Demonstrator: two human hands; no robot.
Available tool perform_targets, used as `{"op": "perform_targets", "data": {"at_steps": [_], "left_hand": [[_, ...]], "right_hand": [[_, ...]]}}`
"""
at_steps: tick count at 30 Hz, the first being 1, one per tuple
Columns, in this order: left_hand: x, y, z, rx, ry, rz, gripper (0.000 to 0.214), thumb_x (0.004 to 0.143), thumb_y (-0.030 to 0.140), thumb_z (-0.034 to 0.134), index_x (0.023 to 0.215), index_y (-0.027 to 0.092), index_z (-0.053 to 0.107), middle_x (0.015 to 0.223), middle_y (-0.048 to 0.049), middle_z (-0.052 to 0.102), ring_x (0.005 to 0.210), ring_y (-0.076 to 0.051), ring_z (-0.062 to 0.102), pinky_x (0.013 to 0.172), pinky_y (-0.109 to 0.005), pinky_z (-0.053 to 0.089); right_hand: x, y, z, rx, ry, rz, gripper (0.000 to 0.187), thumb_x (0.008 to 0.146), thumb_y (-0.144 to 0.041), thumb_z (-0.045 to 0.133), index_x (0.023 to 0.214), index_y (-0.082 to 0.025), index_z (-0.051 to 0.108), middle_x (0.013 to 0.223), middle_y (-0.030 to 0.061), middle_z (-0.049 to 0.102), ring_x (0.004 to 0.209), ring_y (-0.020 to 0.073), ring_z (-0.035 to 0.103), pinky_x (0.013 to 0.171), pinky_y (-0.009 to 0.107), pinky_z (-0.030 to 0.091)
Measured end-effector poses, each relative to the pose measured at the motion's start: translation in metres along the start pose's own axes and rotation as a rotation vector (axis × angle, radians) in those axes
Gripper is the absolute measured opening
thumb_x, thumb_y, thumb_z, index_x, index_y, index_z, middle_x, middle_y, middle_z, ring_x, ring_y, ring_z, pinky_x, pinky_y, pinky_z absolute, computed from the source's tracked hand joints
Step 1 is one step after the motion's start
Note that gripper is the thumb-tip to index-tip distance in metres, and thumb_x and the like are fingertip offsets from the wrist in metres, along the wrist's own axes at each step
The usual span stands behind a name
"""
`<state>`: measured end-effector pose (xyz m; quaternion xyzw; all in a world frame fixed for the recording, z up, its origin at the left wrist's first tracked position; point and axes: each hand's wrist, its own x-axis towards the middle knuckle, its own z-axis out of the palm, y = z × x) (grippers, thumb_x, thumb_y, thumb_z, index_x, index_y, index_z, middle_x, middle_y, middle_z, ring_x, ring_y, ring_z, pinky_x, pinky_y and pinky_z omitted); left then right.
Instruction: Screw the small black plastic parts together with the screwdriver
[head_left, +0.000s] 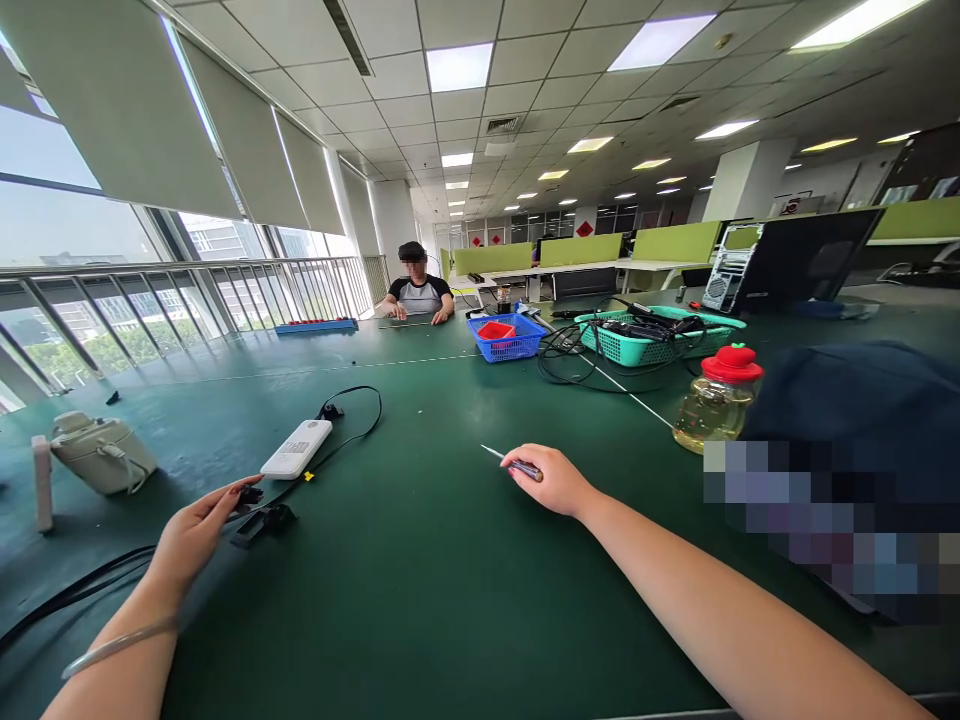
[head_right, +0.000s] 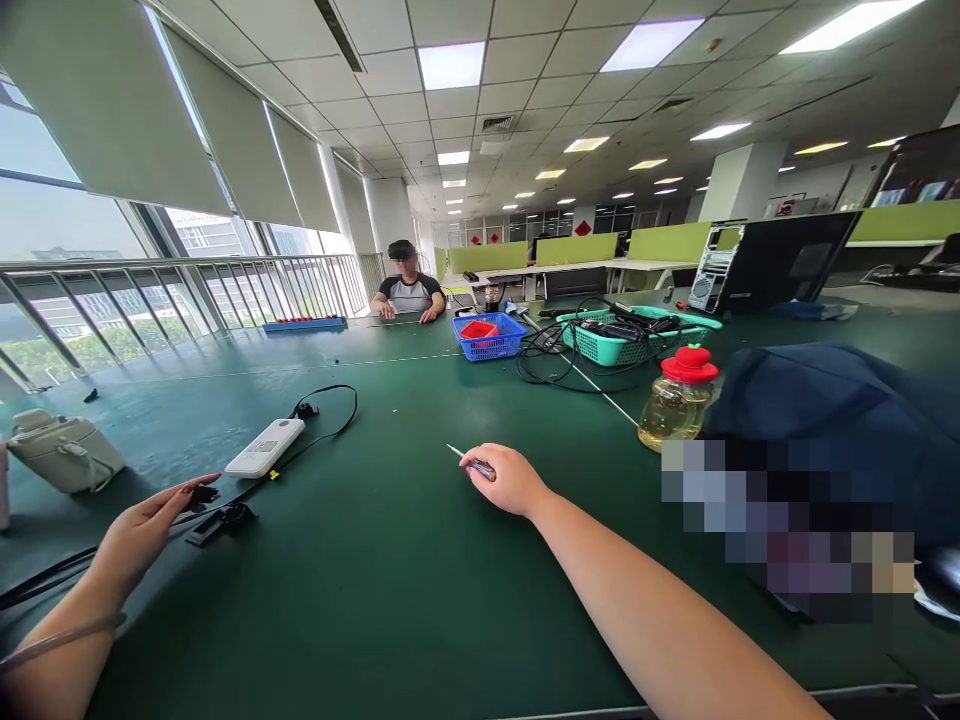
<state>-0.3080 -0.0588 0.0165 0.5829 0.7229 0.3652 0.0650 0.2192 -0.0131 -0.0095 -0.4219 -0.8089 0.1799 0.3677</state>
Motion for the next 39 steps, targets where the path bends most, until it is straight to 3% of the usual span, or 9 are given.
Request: {"op": "perform_targets", "data": {"at_steps": [3, 6, 10, 14, 20, 26, 31, 39], "left_hand": [[0.001, -0.006, -0.003, -0.147, -0.114, -0.044, 0.065, 0.074, 0.070, 0.052, 0.109, 0.019, 0.074, 0.107, -0.0093, 0.076, 0.107, -0.030, 0.067, 0.095, -0.036, 0.052], [0.000, 0.001, 0.001, -0.083, -0.156, -0.003, 0.069, 0.069, 0.075, 0.054, 0.103, 0.020, 0.076, 0.109, -0.0099, 0.075, 0.109, -0.031, 0.065, 0.098, -0.038, 0.050], [-0.003, 0.016, 0.011, 0.115, -0.133, 0.087, 0.064, 0.076, 0.072, 0.046, 0.099, 0.021, 0.078, 0.115, -0.0098, 0.072, 0.106, -0.030, 0.064, 0.093, -0.037, 0.050], [-0.003, 0.021, 0.015, 0.249, -0.164, 0.057, 0.056, 0.080, 0.064, 0.043, 0.097, 0.025, 0.079, 0.110, -0.0084, 0.073, 0.094, -0.029, 0.067, 0.076, -0.033, 0.052], [-0.001, 0.018, 0.013, 0.260, -0.167, 0.013, 0.054, 0.081, 0.059, 0.040, 0.099, 0.025, 0.079, 0.114, -0.0079, 0.073, 0.098, -0.031, 0.067, 0.076, -0.035, 0.052], [0.000, 0.016, 0.015, 0.234, -0.185, -0.090, 0.058, 0.085, 0.057, 0.036, 0.113, 0.023, 0.074, 0.104, -0.0077, 0.076, 0.096, -0.030, 0.068, 0.079, -0.034, 0.051], [-0.002, 0.018, 0.016, 0.278, -0.139, -0.109, 0.057, 0.083, 0.058, 0.038, 0.105, 0.022, 0.076, 0.090, -0.0081, 0.077, 0.086, -0.031, 0.069, 0.073, -0.035, 0.052], [-0.005, 0.027, 0.013, 0.277, -0.112, -0.126, 0.052, 0.084, 0.055, 0.041, 0.101, 0.021, 0.076, 0.085, -0.0072, 0.076, 0.083, -0.029, 0.068, 0.069, -0.033, 0.051]], "right_hand": [[-0.001, 0.000, -0.001, -0.010, 0.001, 0.000, 0.020, 0.086, -0.020, 0.054, 0.096, -0.025, 0.071, 0.099, 0.0036, 0.072, 0.087, 0.0200, 0.067, 0.080, 0.034, 0.051], [-0.001, 0.000, -0.001, -0.021, 0.002, 0.000, 0.020, 0.085, -0.020, 0.054, 0.096, -0.025, 0.071, 0.099, 0.0034, 0.072, 0.087, 0.0200, 0.067, 0.079, 0.034, 0.051], [-0.001, 0.001, -0.001, -0.030, 0.005, 0.003, 0.020, 0.085, -0.020, 0.055, 0.095, -0.025, 0.071, 0.097, 0.0035, 0.072, 0.085, 0.0199, 0.067, 0.077, 0.033, 0.051], [-0.001, 0.000, -0.001, -0.023, 0.009, 0.004, 0.019, 0.085, -0.021, 0.054, 0.095, -0.025, 0.071, 0.097, 0.0032, 0.072, 0.085, 0.0198, 0.067, 0.078, 0.033, 0.051], [-0.002, -0.002, -0.002, -0.012, 0.006, 0.001, 0.019, 0.086, -0.022, 0.055, 0.095, -0.026, 0.071, 0.097, 0.0029, 0.072, 0.084, 0.0194, 0.067, 0.077, 0.033, 0.051], [-0.002, -0.003, -0.003, -0.010, 0.009, 0.005, 0.019, 0.086, -0.022, 0.055, 0.095, -0.026, 0.071, 0.097, 0.0032, 0.072, 0.084, 0.0191, 0.067, 0.077, 0.032, 0.051], [-0.002, -0.002, -0.003, -0.019, 0.007, 0.008, 0.019, 0.086, -0.022, 0.055, 0.096, -0.026, 0.071, 0.098, 0.0033, 0.072, 0.085, 0.0194, 0.067, 0.077, 0.032, 0.051], [-0.002, -0.003, -0.003, -0.022, 0.007, 0.003, 0.020, 0.086, -0.022, 0.054, 0.096, -0.026, 0.071, 0.099, 0.0036, 0.072, 0.087, 0.0200, 0.067, 0.079, 0.033, 0.052]]}}
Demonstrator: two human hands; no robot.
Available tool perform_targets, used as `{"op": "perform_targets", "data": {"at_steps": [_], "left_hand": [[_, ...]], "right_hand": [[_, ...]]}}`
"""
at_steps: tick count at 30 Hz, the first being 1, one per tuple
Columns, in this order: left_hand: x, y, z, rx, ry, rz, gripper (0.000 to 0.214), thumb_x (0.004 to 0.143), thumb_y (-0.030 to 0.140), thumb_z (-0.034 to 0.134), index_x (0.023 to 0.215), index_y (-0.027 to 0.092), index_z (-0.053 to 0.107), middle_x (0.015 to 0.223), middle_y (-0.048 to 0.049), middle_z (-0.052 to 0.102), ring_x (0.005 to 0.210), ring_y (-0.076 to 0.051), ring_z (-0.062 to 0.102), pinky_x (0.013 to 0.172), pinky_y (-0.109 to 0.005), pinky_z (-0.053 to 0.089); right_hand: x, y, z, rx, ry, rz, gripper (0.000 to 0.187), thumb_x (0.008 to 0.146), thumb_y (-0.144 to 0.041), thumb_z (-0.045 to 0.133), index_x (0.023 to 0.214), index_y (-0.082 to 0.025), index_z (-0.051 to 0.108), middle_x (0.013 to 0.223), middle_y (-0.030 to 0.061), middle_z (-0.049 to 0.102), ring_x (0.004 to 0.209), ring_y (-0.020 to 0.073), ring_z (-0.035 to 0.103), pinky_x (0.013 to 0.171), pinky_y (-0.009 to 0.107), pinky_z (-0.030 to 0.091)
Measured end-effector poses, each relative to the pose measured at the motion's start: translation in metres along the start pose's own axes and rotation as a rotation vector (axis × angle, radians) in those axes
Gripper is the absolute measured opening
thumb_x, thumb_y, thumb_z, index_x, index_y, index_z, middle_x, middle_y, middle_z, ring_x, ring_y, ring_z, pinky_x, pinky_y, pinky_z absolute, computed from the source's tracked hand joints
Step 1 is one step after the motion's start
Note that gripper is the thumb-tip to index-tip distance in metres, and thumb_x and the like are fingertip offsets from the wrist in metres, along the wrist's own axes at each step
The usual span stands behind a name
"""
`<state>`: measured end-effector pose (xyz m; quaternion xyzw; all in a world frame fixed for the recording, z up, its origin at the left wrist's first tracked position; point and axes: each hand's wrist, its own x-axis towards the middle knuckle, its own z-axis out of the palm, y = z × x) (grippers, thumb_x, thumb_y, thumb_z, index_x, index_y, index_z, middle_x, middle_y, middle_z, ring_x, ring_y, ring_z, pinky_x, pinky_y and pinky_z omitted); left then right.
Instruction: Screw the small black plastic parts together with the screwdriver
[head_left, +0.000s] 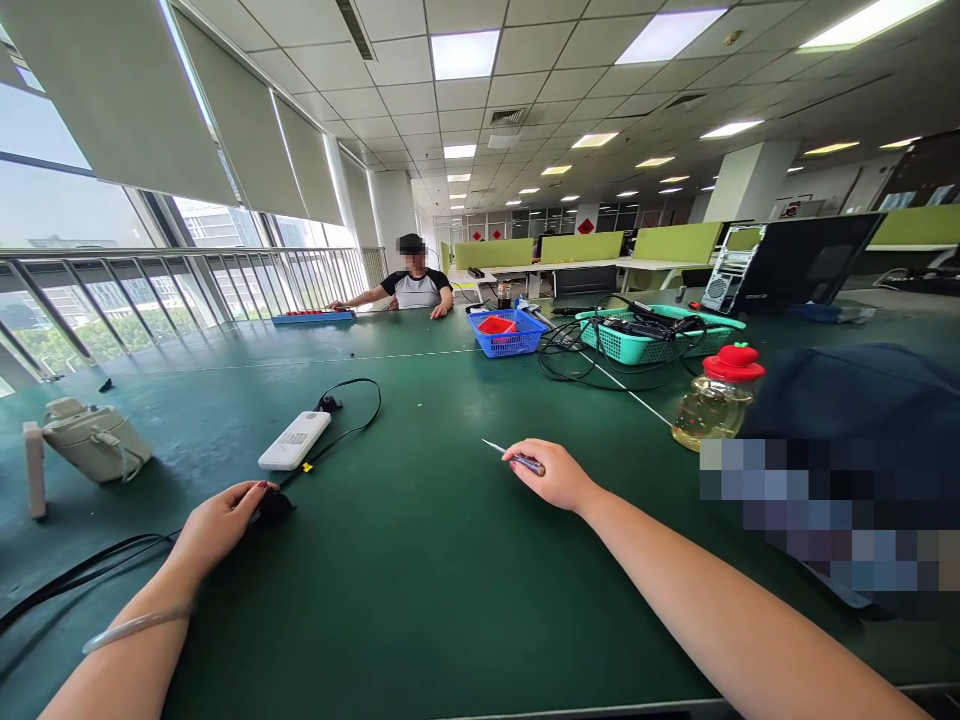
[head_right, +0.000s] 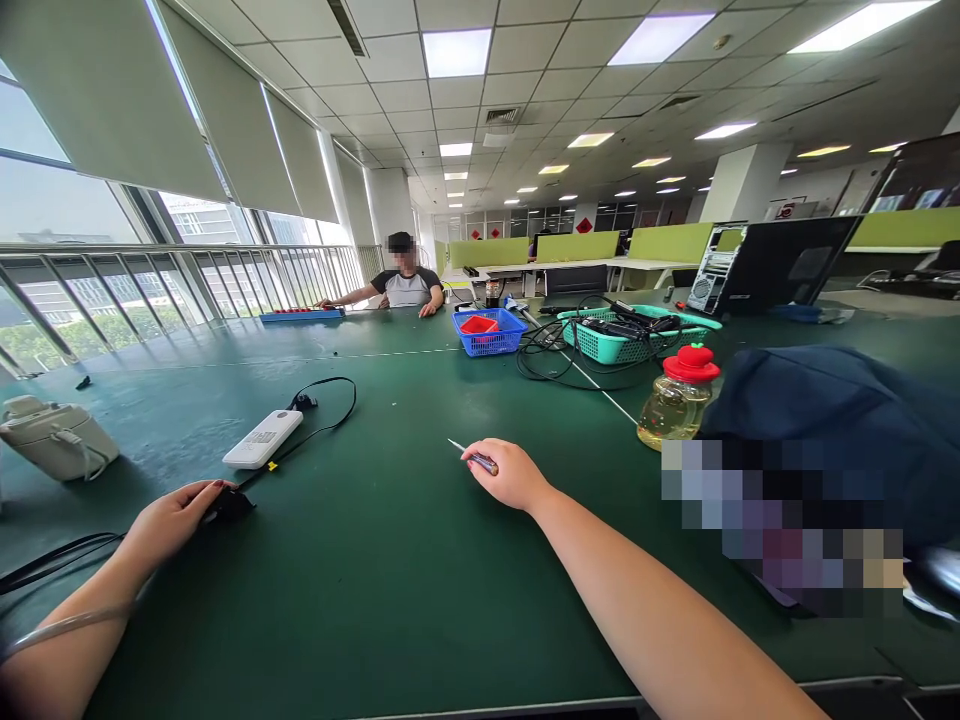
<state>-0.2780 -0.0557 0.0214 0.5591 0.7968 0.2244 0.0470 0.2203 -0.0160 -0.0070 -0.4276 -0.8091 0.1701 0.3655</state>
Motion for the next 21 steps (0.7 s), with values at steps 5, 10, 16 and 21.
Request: {"op": "perform_targets", "data": {"at_steps": [5, 10, 16, 21], "left_hand": [[-0.0051, 0.0064, -0.0049, 0.028, -0.071, -0.022, 0.056, 0.087, 0.053, 0.037, 0.115, 0.021, 0.072, 0.082, -0.0052, 0.074, 0.079, -0.026, 0.067, 0.066, -0.030, 0.049], [-0.0045, 0.0050, -0.0047, 0.031, -0.068, -0.016, 0.054, 0.088, 0.052, 0.037, 0.114, 0.020, 0.072, 0.086, -0.0053, 0.075, 0.081, -0.025, 0.066, 0.068, -0.028, 0.047], [-0.0044, 0.0034, -0.0023, 0.035, -0.073, 0.007, 0.055, 0.088, 0.054, 0.036, 0.113, 0.019, 0.071, 0.072, -0.0033, 0.072, 0.074, -0.025, 0.066, 0.063, -0.028, 0.046], [-0.0075, 0.0083, -0.0034, 0.051, -0.079, 0.019, 0.057, 0.087, 0.055, 0.036, 0.115, 0.020, 0.071, 0.057, 0.0005, 0.063, 0.059, -0.022, 0.060, 0.056, -0.028, 0.042]], "right_hand": [[-0.0002, 0.0007, 0.0001, -0.002, -0.006, 0.005, 0.020, 0.086, -0.022, 0.054, 0.096, -0.025, 0.071, 0.099, 0.0033, 0.072, 0.086, 0.0196, 0.067, 0.079, 0.033, 0.052], [-0.0005, 0.0001, -0.0004, 0.004, -0.003, 0.003, 0.020, 0.086, -0.022, 0.055, 0.096, -0.025, 0.071, 0.099, 0.0033, 0.073, 0.086, 0.0192, 0.068, 0.078, 0.032, 0.052], [-0.0002, -0.0003, -0.0005, -0.010, -0.011, -0.005, 0.021, 0.085, -0.021, 0.054, 0.095, -0.025, 0.072, 0.098, 0.0034, 0.073, 0.085, 0.0193, 0.068, 0.076, 0.032, 0.052], [-0.0002, -0.0002, -0.0005, -0.013, -0.014, -0.002, 0.020, 0.085, -0.021, 0.054, 0.095, -0.026, 0.071, 0.098, 0.0031, 0.073, 0.085, 0.0196, 0.068, 0.077, 0.033, 0.052]]}}
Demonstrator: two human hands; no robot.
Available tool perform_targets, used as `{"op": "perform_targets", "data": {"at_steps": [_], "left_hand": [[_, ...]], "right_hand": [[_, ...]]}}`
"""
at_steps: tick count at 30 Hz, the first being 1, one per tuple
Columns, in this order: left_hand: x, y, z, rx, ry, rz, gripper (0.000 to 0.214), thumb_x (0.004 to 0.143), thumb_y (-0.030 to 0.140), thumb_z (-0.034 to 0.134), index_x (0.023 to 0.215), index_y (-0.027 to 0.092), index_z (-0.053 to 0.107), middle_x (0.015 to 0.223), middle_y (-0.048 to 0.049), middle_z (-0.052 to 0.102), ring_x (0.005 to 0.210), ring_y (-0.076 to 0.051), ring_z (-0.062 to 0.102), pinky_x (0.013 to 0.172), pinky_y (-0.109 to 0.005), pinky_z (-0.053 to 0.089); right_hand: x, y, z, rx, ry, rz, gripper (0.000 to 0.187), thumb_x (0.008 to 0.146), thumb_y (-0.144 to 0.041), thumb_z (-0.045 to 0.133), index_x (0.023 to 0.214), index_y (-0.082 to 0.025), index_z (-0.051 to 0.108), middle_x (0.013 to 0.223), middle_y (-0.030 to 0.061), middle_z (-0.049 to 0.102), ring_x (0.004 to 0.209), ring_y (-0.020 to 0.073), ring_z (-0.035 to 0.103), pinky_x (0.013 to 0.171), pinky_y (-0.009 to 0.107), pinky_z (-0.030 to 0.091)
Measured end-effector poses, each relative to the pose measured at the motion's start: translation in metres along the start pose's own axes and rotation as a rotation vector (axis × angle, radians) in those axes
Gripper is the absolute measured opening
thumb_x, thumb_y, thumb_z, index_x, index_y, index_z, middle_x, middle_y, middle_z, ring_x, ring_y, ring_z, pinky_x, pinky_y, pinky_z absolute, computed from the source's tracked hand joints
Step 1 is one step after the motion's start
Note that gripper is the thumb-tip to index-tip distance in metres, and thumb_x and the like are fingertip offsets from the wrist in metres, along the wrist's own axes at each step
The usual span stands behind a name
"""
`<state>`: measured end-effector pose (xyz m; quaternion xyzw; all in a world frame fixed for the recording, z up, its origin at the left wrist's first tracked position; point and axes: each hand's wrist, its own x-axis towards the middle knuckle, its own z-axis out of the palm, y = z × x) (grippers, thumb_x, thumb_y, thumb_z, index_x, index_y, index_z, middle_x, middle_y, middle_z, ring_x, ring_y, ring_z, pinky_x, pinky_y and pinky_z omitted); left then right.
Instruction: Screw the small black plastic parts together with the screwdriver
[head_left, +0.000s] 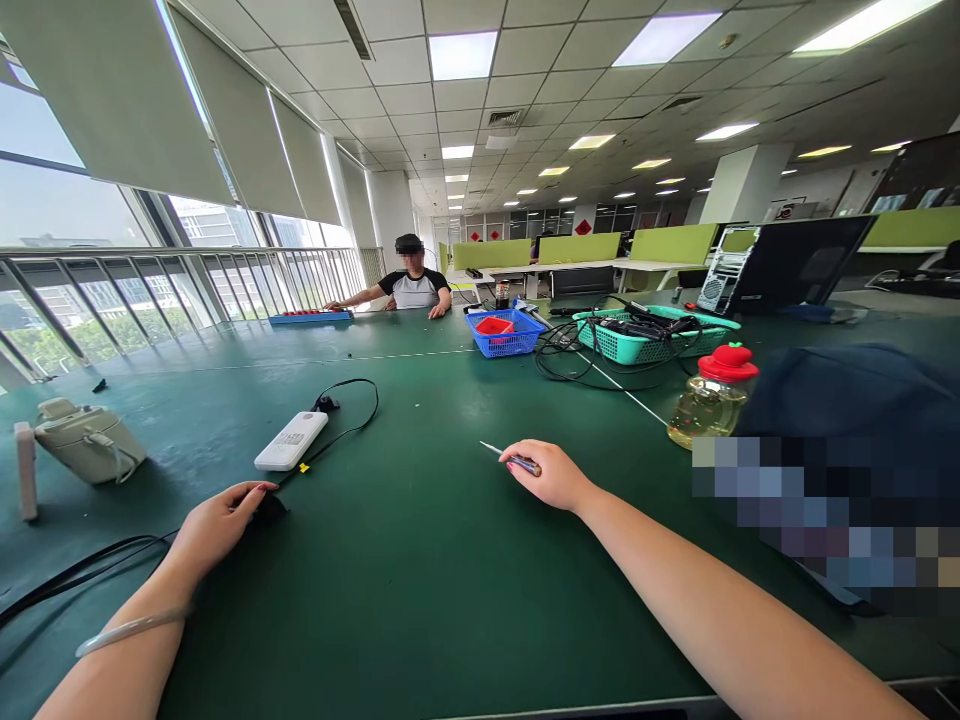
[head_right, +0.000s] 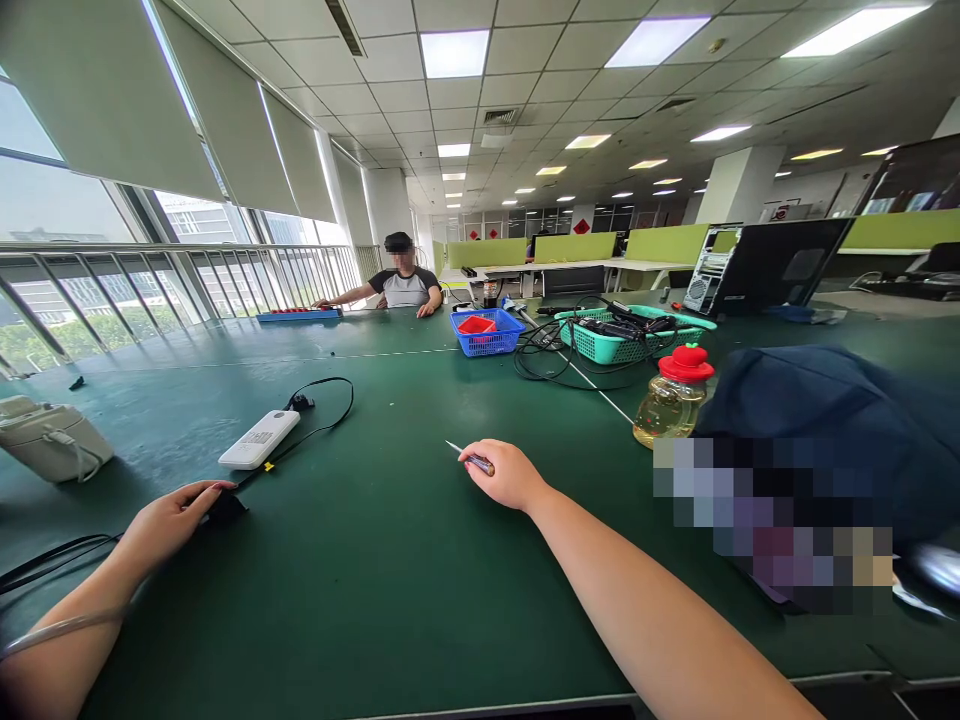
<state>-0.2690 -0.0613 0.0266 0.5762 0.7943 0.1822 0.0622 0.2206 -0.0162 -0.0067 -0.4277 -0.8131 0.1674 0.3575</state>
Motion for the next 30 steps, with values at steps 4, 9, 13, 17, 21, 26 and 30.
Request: {"op": "perform_targets", "data": {"at_steps": [4, 9, 13, 17, 21, 26, 30], "left_hand": [[-0.001, 0.004, -0.001, 0.051, 0.030, 0.035, 0.054, 0.086, 0.053, 0.037, 0.109, 0.020, 0.073, 0.055, 0.0004, 0.062, 0.056, -0.022, 0.060, 0.053, -0.027, 0.041], [-0.003, 0.008, -0.001, 0.099, 0.058, 0.077, 0.047, 0.086, 0.050, 0.038, 0.099, 0.021, 0.074, 0.072, -0.0045, 0.072, 0.068, -0.024, 0.065, 0.059, -0.027, 0.044], [-0.003, 0.009, -0.001, 0.111, 0.031, 0.098, 0.047, 0.087, 0.049, 0.037, 0.101, 0.021, 0.072, 0.087, -0.0080, 0.074, 0.079, -0.026, 0.067, 0.065, -0.030, 0.046], [0.000, 0.006, 0.003, 0.071, 0.023, 0.126, 0.048, 0.086, 0.051, 0.035, 0.094, 0.021, 0.072, 0.092, -0.0104, 0.075, 0.085, -0.028, 0.068, 0.069, -0.031, 0.049], [0.005, 0.000, 0.008, 0.007, 0.036, 0.155, 0.047, 0.083, 0.054, 0.038, 0.089, 0.022, 0.072, 0.090, -0.0102, 0.075, 0.082, -0.028, 0.068, 0.069, -0.032, 0.050], [0.008, -0.007, 0.010, -0.006, 0.039, 0.153, 0.048, 0.082, 0.055, 0.038, 0.091, 0.022, 0.071, 0.085, -0.0082, 0.075, 0.077, -0.026, 0.068, 0.067, -0.030, 0.049], [0.009, -0.011, 0.010, -0.025, 0.010, 0.156, 0.052, 0.084, 0.056, 0.033, 0.095, 0.021, 0.070, 0.085, -0.0074, 0.075, 0.078, -0.025, 0.068, 0.068, -0.029, 0.049]], "right_hand": [[0.000, 0.000, 0.000, -0.006, 0.000, -0.005, 0.020, 0.086, -0.022, 0.055, 0.095, -0.026, 0.072, 0.098, 0.0033, 0.073, 0.086, 0.0198, 0.068, 0.076, 0.033, 0.052], [0.000, 0.000, 0.000, -0.009, -0.001, 0.000, 0.020, 0.085, -0.022, 0.055, 0.096, -0.026, 0.072, 0.098, 0.0031, 0.073, 0.084, 0.0192, 0.068, 0.075, 0.032, 0.052], [0.000, 0.001, 0.001, -0.008, -0.004, -0.001, 0.020, 0.086, -0.022, 0.054, 0.096, -0.026, 0.071, 0.099, 0.0030, 0.073, 0.085, 0.0194, 0.068, 0.076, 0.032, 0.052], [-0.001, 0.001, 0.001, -0.001, -0.003, 0.006, 0.021, 0.085, -0.021, 0.055, 0.096, -0.026, 0.072, 0.099, 0.0029, 0.073, 0.086, 0.0195, 0.068, 0.077, 0.032, 0.052], [0.000, 0.000, 0.000, -0.005, -0.005, -0.003, 0.020, 0.085, -0.021, 0.055, 0.096, -0.026, 0.072, 0.098, 0.0034, 0.073, 0.085, 0.0196, 0.068, 0.077, 0.033, 0.052], [0.000, -0.001, 0.001, -0.006, -0.005, 0.010, 0.021, 0.085, -0.022, 0.055, 0.096, -0.026, 0.072, 0.099, 0.0037, 0.073, 0.084, 0.0198, 0.068, 0.076, 0.033, 0.053], [0.000, 0.000, 0.001, 0.000, -0.007, 0.005, 0.020, 0.085, -0.022, 0.055, 0.095, -0.025, 0.072, 0.098, 0.0040, 0.073, 0.086, 0.0204, 0.068, 0.077, 0.033, 0.053]]}}
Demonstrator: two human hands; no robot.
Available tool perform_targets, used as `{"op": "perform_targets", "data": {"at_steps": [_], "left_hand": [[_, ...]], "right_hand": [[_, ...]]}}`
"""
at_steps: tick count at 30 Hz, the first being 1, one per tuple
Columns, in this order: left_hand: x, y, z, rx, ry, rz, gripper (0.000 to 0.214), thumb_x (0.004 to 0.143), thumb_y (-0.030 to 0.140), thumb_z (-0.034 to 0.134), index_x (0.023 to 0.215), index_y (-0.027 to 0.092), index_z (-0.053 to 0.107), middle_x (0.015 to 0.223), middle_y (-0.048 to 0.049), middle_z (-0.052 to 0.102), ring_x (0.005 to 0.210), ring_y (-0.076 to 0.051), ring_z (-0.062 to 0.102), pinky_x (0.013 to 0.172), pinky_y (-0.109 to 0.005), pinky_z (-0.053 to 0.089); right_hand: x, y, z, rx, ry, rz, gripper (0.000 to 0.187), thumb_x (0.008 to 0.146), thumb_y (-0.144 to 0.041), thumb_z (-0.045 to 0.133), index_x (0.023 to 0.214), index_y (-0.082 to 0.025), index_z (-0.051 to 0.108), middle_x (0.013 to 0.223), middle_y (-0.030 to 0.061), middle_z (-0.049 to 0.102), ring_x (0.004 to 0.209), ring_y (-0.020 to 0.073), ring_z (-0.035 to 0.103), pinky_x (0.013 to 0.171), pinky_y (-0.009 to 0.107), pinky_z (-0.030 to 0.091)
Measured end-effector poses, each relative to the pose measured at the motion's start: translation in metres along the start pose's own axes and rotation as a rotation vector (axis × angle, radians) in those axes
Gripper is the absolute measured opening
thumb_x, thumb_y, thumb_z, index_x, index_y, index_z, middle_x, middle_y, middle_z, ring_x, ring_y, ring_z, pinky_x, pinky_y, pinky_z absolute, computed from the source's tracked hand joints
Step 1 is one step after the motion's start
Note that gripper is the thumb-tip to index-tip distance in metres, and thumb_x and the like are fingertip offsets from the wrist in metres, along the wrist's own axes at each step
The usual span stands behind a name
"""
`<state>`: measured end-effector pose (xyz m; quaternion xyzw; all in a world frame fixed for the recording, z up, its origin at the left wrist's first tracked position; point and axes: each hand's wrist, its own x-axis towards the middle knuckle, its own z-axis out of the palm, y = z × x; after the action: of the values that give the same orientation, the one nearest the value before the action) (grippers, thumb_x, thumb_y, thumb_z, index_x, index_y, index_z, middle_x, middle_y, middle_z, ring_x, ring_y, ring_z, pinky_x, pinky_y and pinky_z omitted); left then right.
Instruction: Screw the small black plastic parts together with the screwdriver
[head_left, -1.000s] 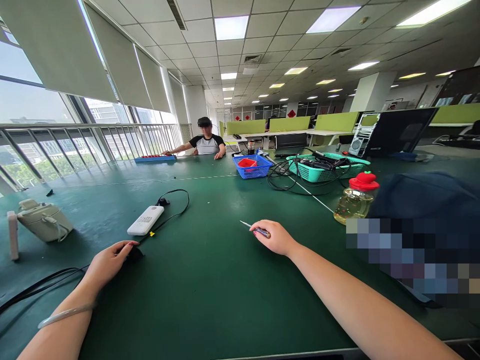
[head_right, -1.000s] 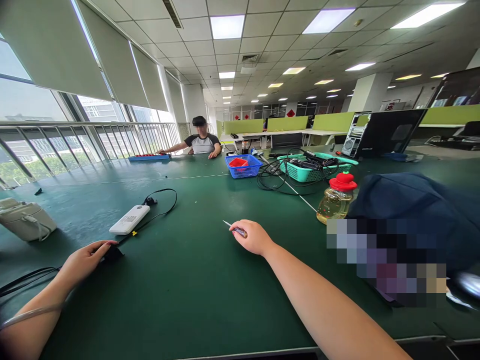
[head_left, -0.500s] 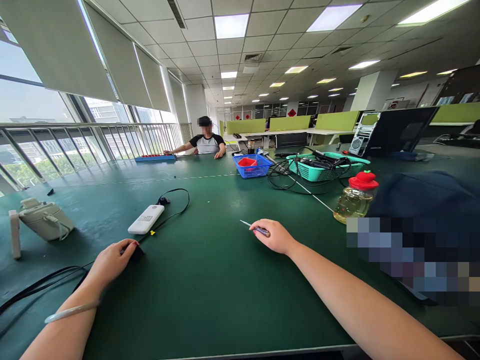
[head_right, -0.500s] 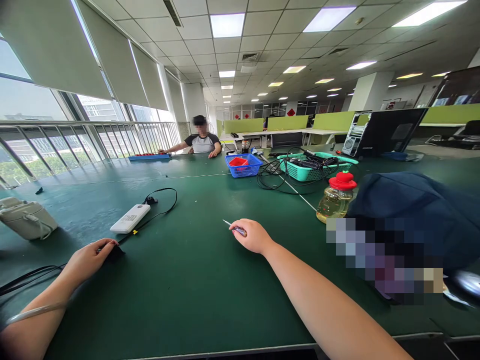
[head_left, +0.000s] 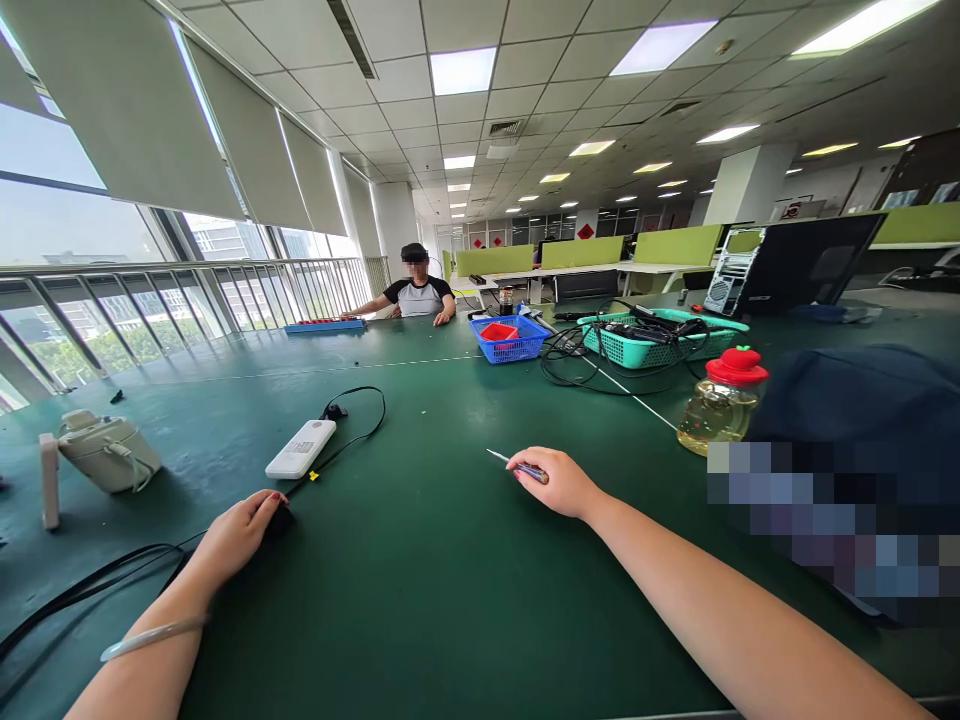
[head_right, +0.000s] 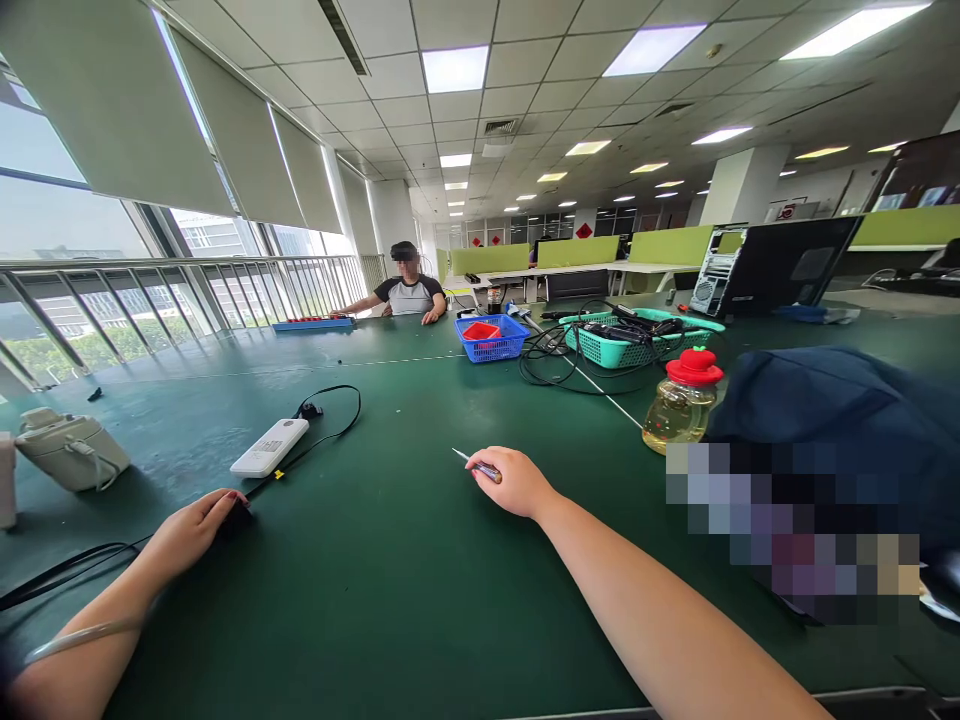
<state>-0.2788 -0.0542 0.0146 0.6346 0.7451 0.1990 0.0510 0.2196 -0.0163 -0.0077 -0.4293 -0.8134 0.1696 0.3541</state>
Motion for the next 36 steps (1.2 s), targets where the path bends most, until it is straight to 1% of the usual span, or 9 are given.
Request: {"op": "perform_targets", "data": {"at_steps": [5, 9, 14, 18, 24, 27, 30, 33, 36], "left_hand": [[0.000, -0.001, -0.001, 0.015, -0.011, 0.008, 0.055, 0.087, 0.056, 0.028, 0.097, 0.021, 0.069, 0.086, -0.0079, 0.074, 0.080, -0.026, 0.068, 0.068, -0.030, 0.050], [0.000, 0.000, -0.003, 0.040, 0.021, 0.003, 0.052, 0.087, 0.053, 0.030, 0.097, 0.021, 0.070, 0.085, -0.0081, 0.074, 0.079, -0.025, 0.068, 0.068, -0.029, 0.050], [0.000, -0.002, -0.007, 0.052, 0.054, -0.030, 0.049, 0.087, 0.051, 0.034, 0.099, 0.021, 0.071, 0.085, -0.0083, 0.075, 0.077, -0.025, 0.068, 0.063, -0.028, 0.048], [-0.002, 0.003, -0.009, 0.045, 0.038, -0.029, 0.050, 0.087, 0.051, 0.035, 0.098, 0.020, 0.072, 0.086, -0.0096, 0.075, 0.077, -0.025, 0.068, 0.063, -0.029, 0.049], [-0.006, 0.013, -0.010, 0.071, 0.024, -0.033, 0.054, 0.083, 0.057, 0.037, 0.098, 0.021, 0.073, 0.076, -0.0063, 0.074, 0.069, -0.025, 0.066, 0.061, -0.028, 0.048], [-0.006, 0.013, -0.009, 0.062, -0.002, -0.028, 0.054, 0.082, 0.059, 0.038, 0.098, 0.021, 0.074, 0.081, -0.0067, 0.075, 0.072, -0.025, 0.067, 0.063, -0.028, 0.049], [-0.004, 0.010, -0.009, 0.070, -0.015, -0.048, 0.056, 0.083, 0.058, 0.037, 0.102, 0.020, 0.074, 0.090, -0.0086, 0.076, 0.081, -0.027, 0.069, 0.070, -0.031, 0.051], [-0.003, 0.008, -0.009, 0.075, 0.011, -0.058, 0.056, 0.083, 0.056, 0.037, 0.101, 0.020, 0.076, 0.097, -0.0101, 0.077, 0.089, -0.030, 0.070, 0.075, -0.033, 0.053], [-0.003, 0.007, -0.008, 0.083, 0.032, -0.067, 0.056, 0.082, 0.055, 0.037, 0.100, 0.020, 0.078, 0.098, -0.0105, 0.077, 0.091, -0.031, 0.070, 0.075, -0.035, 0.054]], "right_hand": [[0.000, 0.000, 0.000, -0.007, -0.006, 0.004, 0.021, 0.085, -0.021, 0.055, 0.096, -0.025, 0.072, 0.099, 0.0037, 0.073, 0.086, 0.0203, 0.068, 0.078, 0.033, 0.052], [0.000, 0.000, 0.000, -0.006, -0.007, 0.008, 0.021, 0.086, -0.021, 0.054, 0.096, -0.025, 0.072, 0.099, 0.0039, 0.073, 0.084, 0.0199, 0.068, 0.077, 0.033, 0.052], [0.000, -0.001, 0.000, -0.002, -0.014, 0.010, 0.020, 0.086, -0.021, 0.055, 0.096, -0.025, 0.072, 0.100, 0.0038, 0.073, 0.086, 0.0201, 0.067, 0.078, 0.033, 0.052], [0.000, -0.001, 0.000, -0.004, -0.014, 0.014, 0.021, 0.086, -0.021, 0.054, 0.096, -0.025, 0.072, 0.099, 0.0037, 0.073, 0.084, 0.0198, 0.067, 0.076, 0.033, 0.052], [0.000, -0.001, -0.001, -0.010, -0.015, 0.006, 0.020, 0.086, -0.021, 0.054, 0.095, -0.025, 0.072, 0.099, 0.0036, 0.073, 0.086, 0.0203, 0.068, 0.077, 0.033, 0.052], [0.000, 0.000, -0.001, -0.014, -0.014, 0.005, 0.020, 0.086, -0.021, 0.054, 0.096, -0.025, 0.072, 0.100, 0.0037, 0.073, 0.087, 0.0205, 0.068, 0.077, 0.033, 0.052], [0.000, 0.000, 0.000, -0.015, -0.015, 0.008, 0.020, 0.086, -0.021, 0.055, 0.096, -0.025, 0.072, 0.099, 0.0038, 0.073, 0.085, 0.0201, 0.068, 0.076, 0.033, 0.052], [-0.001, 0.000, 0.000, -0.015, -0.011, 0.000, 0.020, 0.085, -0.020, 0.055, 0.095, -0.025, 0.072, 0.098, 0.0038, 0.073, 0.083, 0.0194, 0.068, 0.075, 0.032, 0.052], [-0.001, 0.000, -0.001, -0.012, -0.003, -0.007, 0.020, 0.085, -0.020, 0.055, 0.095, -0.025, 0.072, 0.097, 0.0037, 0.073, 0.083, 0.0192, 0.068, 0.075, 0.031, 0.051]]}}
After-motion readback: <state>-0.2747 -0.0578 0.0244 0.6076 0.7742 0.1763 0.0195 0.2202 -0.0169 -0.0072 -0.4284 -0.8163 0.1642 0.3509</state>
